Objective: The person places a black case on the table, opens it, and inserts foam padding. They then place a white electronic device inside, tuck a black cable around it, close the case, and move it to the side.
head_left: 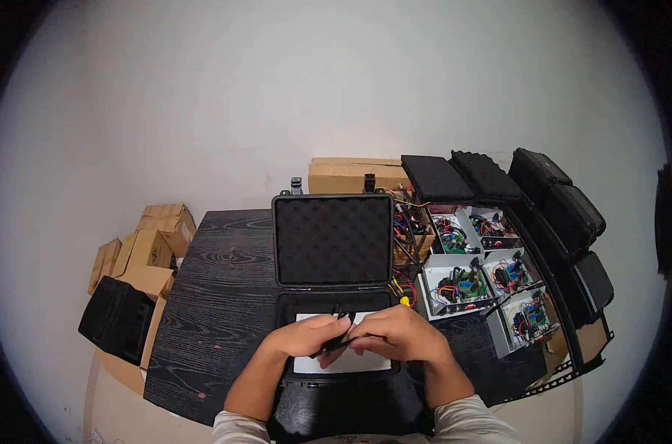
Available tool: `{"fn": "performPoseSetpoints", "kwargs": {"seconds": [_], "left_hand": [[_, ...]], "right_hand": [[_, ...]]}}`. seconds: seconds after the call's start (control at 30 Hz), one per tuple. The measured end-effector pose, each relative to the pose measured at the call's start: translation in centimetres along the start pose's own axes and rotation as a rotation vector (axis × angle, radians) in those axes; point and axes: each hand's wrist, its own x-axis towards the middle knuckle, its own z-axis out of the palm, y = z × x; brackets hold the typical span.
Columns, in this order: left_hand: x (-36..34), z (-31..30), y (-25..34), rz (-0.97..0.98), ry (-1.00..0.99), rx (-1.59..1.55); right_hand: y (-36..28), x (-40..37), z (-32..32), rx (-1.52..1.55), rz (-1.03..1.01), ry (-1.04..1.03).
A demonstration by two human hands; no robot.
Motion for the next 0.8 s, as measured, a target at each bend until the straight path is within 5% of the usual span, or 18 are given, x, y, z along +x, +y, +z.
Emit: {"fn": "performPoseSetpoints", "kwargs": {"seconds": [0.17, 0.33, 0.57, 0.67, 0.8], "left_hand": [[-0.2, -0.8, -2.3, 0.089, -0.075, 0.014], [-0.8, -0.6, -1.0, 0.371, 0.0, -0.323], [1.0, -1.1, -2.3, 0.843, 0.129, -0.779], [1.5, -1.0, -2.0, 0.825, 0.351, -1.005], [2.3, -0.7, -1.9, 0.669, 0.678, -0.759]], "right_hand": [[0.6, 0.4, 0.2, -0.124, -0.013, 0.176], [1.9, 1.5, 1.0, -0.108, 0.083, 0.373], [4.9, 1.5, 3.2, -0.131, 0.211, 0.21], [4.7, 1.2, 3.6, -0.227, 0.326, 0.036], [4.1, 0.8, 3.7, -0.365, 0.418, -0.206]]}}
